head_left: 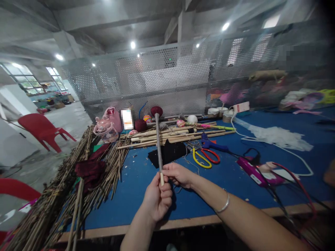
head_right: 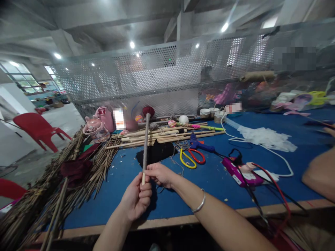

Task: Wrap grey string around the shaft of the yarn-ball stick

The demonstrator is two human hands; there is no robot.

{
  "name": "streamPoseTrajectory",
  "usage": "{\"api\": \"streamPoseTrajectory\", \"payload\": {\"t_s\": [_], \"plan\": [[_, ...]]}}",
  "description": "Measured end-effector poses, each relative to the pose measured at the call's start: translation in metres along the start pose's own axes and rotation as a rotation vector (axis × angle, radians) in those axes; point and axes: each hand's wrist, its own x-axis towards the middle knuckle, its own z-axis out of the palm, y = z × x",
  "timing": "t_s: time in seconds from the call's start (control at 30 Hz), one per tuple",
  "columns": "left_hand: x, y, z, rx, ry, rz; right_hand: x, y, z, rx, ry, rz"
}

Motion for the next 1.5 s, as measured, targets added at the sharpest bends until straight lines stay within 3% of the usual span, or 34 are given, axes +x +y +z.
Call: {"api": "streamPoseTrajectory", "payload": {"t_s": [0.17,0.27,0.5,0.7,0.83,0.93,1.1,1.37,1.5], "plan": [[-0.007,-0.003,-0.013,0.609,0.170,0.412,0.000,0.000,-0.004,-0.051,0.002,-0.012],[-0.006,-0.003,-0.020,0.820,0.157,0.509,-0.001,-0.002,-0.006,-0.091,-0.005,-0.025],[-0.004,-0.006,-0.018,0.806,0.173,0.543,-0.002,-0.004,-0.010,-0.073,-0.036,-0.033],[-0.007,-0.013,-0.020,0.744,0.094,0.516,-0.003,-0.004,-0.007,0.066,-0.113,0.098],[-0.007,-0.013,-0.022,0.630,0.039,0.486,-0.004,-0.004,-0.001,0.088,-0.044,0.022],[-0.006,-0.013,-0.023,0.635,0.089,0.441,-0.003,-0.001,0.001,0.019,0.010,-0.017],[-0.006,-0.012,-0.025,0.838,0.224,0.509,0.000,0.001,0.001,-0.083,0.076,-0.020],[-0.010,-0.012,-0.026,0.595,0.030,0.450,-0.006,-0.005,0.003,0.107,-0.127,0.004],[-0.015,-0.013,-0.025,0.611,0.053,0.379,-0.006,-0.004,0.005,0.012,-0.050,-0.055]]}}
